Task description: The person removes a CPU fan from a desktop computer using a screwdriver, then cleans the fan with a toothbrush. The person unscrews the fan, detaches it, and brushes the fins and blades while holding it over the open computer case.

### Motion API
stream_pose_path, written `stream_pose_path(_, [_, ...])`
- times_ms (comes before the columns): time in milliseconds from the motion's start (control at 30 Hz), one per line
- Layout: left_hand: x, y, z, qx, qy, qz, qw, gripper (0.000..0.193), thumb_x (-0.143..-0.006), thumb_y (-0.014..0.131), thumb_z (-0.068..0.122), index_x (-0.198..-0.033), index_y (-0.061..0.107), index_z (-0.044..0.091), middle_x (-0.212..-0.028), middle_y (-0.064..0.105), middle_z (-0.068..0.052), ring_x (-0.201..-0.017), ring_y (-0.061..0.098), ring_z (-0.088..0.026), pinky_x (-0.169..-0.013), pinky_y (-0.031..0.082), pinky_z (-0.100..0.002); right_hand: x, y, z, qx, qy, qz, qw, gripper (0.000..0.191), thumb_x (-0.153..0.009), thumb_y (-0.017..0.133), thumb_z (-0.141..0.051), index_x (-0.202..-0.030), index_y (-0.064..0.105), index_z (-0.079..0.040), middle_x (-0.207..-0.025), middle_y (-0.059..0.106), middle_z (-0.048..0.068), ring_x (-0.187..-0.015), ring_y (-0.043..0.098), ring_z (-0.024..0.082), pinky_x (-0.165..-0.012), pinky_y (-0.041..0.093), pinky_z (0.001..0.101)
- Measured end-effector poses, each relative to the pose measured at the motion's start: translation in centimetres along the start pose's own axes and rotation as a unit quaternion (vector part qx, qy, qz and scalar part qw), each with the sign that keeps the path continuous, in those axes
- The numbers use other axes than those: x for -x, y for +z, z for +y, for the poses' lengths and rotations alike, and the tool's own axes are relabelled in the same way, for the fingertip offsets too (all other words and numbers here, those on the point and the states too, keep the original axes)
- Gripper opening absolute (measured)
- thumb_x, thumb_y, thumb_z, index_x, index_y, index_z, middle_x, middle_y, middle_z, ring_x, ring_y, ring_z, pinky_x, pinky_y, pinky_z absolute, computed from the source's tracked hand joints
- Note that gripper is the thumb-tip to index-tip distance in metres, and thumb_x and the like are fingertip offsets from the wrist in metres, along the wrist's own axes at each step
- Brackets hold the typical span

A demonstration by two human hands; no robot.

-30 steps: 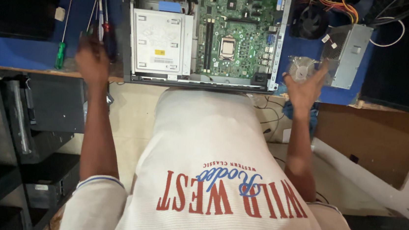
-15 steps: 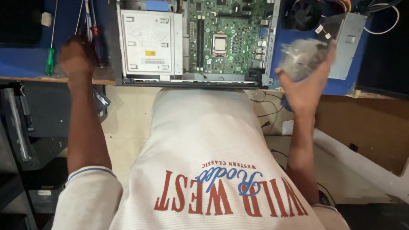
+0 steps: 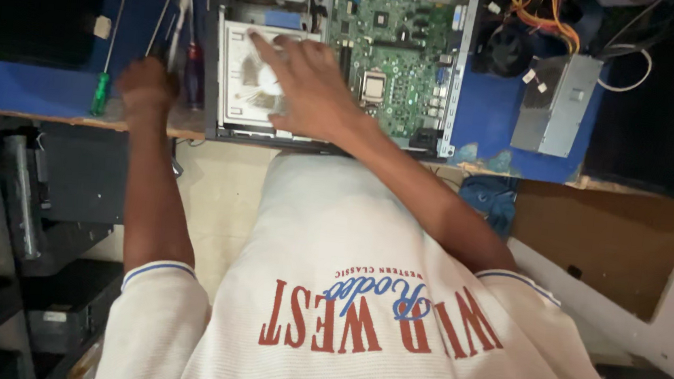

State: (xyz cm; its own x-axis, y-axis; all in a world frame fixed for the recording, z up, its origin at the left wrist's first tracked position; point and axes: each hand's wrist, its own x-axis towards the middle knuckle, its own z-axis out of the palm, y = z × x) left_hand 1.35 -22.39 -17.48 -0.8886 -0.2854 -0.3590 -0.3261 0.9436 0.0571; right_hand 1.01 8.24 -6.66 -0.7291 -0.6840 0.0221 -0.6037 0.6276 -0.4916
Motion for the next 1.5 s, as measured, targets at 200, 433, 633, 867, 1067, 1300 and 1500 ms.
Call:
stream_pose_path(200, [1.7,0.9,-0.7,0.054,0.003,0.031,0.998,0.037,-0.084,0.08,0.031,-0.102,0.074,-0.001,-0.104,0.071,-0.027,-0.09,0.07,-0.043,-0.076,0.056,-0.05,-1.7,1.8,-0.2,0.04,-0.013,-0.098,0.994,0.119,-0.066,0.091,-0.034,-0.163,0.022,-0.016,-0.15,0.045,0.025,-0.133,0.045,0.043,-0.113,0.032,0.0559])
stream_pose_path(433, [10.7,0.2,0.9,0.353,0.089,0.254,0.896,0.017,-0.093,0.076,0.013,-0.097,0.066,0.0,-0.082,0.066,-0.014,-0.068,0.064,-0.032,-0.066,0.051,-0.044,1.7,-1.1,-0.4,-0.147,-0.022,0.053,0.987,0.093,-0.079,0.089,-0.042,-0.151,0.04,-0.009,-0.149,0.049,0.024,-0.136,0.047,0.042,-0.115,0.034,0.0532])
stream_pose_path(633, [18.6,-2.1,10.7,0.407,0.263,0.209,0.849,0.022,-0.087,0.075,0.012,-0.103,0.067,-0.001,-0.082,0.065,-0.012,-0.069,0.064,-0.024,-0.063,0.049,-0.035,4.4,1.0,-0.9,-0.367,-0.009,0.003,0.93,0.05,-0.096,0.072,-0.031,-0.135,0.059,-0.002,-0.118,0.069,0.014,-0.107,0.066,0.024,-0.096,0.053,0.0384])
stream_pose_path(867, [17.1,-0.7,11.1,0.514,0.138,0.2,0.823,0.015,-0.099,0.071,0.011,-0.11,0.069,0.001,-0.088,0.069,-0.012,-0.077,0.068,-0.02,-0.07,0.055,-0.033,4.6,7.3,5.4,-0.468,0.225,0.109,0.847,0.024,-0.105,0.065,-0.023,-0.107,0.073,0.0,-0.076,0.061,-0.001,-0.066,0.051,0.011,-0.059,0.043,0.0294])
stream_pose_path(1067, [12.0,1.4,9.5,0.552,0.056,0.225,0.801,0.034,-0.094,0.07,0.013,-0.124,0.064,-0.001,-0.112,0.069,-0.018,-0.099,0.069,-0.026,-0.086,0.054,-0.036,1.3,9.4,8.3,-0.27,0.235,0.193,0.914,0.032,-0.086,0.08,-0.026,-0.108,0.071,-0.004,-0.066,0.063,0.007,-0.06,0.057,0.013,-0.055,0.048,0.0322])
stream_pose_path(1300, [9.9,2.1,10.5,0.519,0.009,0.117,0.847,0.051,-0.09,0.071,0.031,-0.127,0.064,-0.004,-0.102,0.075,-0.02,-0.092,0.072,-0.027,-0.083,0.055,-0.037,-0.4,9.3,7.0,-0.337,0.186,0.105,0.917,0.02,-0.097,0.058,-0.016,-0.112,0.064,-0.005,-0.07,0.069,0.016,-0.062,0.069,0.02,-0.059,0.053,0.0376])
stream_pose_path(1500, [9.3,2.4,10.6,0.661,-0.044,0.034,0.748,0.051,-0.096,0.07,0.031,-0.131,0.06,-0.005,-0.114,0.072,-0.012,-0.107,0.069,-0.021,-0.093,0.049,-0.03,-0.7,8.8,6.8,-0.266,0.123,0.164,0.942,0.018,-0.102,0.059,-0.016,-0.111,0.065,-0.002,-0.07,0.06,0.017,-0.062,0.06,0.025,-0.059,0.049,0.0412])
